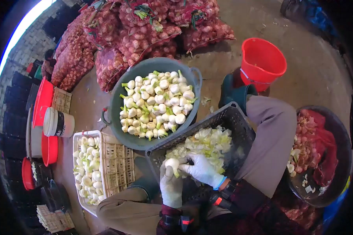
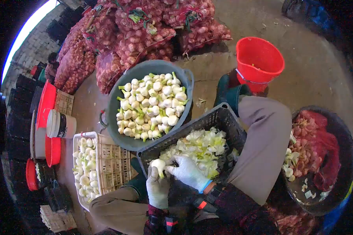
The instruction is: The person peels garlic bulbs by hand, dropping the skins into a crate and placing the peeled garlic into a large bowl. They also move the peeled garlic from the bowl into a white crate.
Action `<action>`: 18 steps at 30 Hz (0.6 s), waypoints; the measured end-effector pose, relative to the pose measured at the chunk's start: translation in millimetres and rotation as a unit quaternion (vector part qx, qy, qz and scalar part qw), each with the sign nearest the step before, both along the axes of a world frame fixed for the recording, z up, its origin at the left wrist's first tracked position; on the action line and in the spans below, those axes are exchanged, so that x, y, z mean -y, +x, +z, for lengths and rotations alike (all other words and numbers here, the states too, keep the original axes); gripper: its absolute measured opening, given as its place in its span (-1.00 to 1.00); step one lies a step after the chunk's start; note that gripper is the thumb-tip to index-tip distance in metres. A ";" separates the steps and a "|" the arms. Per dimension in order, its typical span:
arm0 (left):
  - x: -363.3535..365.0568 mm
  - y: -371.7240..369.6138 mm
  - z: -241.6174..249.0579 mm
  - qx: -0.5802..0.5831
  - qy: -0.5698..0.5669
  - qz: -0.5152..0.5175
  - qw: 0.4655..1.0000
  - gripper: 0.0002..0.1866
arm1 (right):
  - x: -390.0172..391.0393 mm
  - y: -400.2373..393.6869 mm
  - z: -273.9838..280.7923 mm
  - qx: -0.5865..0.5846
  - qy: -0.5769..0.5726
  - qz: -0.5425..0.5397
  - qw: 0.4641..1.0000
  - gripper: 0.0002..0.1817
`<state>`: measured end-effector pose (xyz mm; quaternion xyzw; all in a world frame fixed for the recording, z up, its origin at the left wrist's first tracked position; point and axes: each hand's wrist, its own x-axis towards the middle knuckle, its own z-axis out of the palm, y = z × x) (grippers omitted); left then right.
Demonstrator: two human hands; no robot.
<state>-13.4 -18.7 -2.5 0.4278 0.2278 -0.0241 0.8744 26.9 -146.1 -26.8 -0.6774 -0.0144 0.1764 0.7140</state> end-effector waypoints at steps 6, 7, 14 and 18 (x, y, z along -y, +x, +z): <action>-3.4 3.1 -33.7 -0.011 -0.035 -0.021 0.999 -0.48 | -9.6 2.6 -12.7 0.068 -0.124 -0.079 0.987 -0.78; -1.9 4.6 -33.8 -0.015 -0.025 -0.029 0.999 -0.49 | -11.0 3.1 -21.5 0.064 -0.126 -0.080 0.987 -0.78; 6.8 14.1 -17.6 -0.058 0.164 -0.051 0.983 -0.59 | -6.2 11.2 -24.0 0.154 -0.241 -0.072 0.956 -0.87; -8.2 7.0 -34.1 -0.086 0.120 -0.029 0.989 -0.62 | -11.3 16.2 -26.7 0.201 -0.286 -0.060 0.935 -0.89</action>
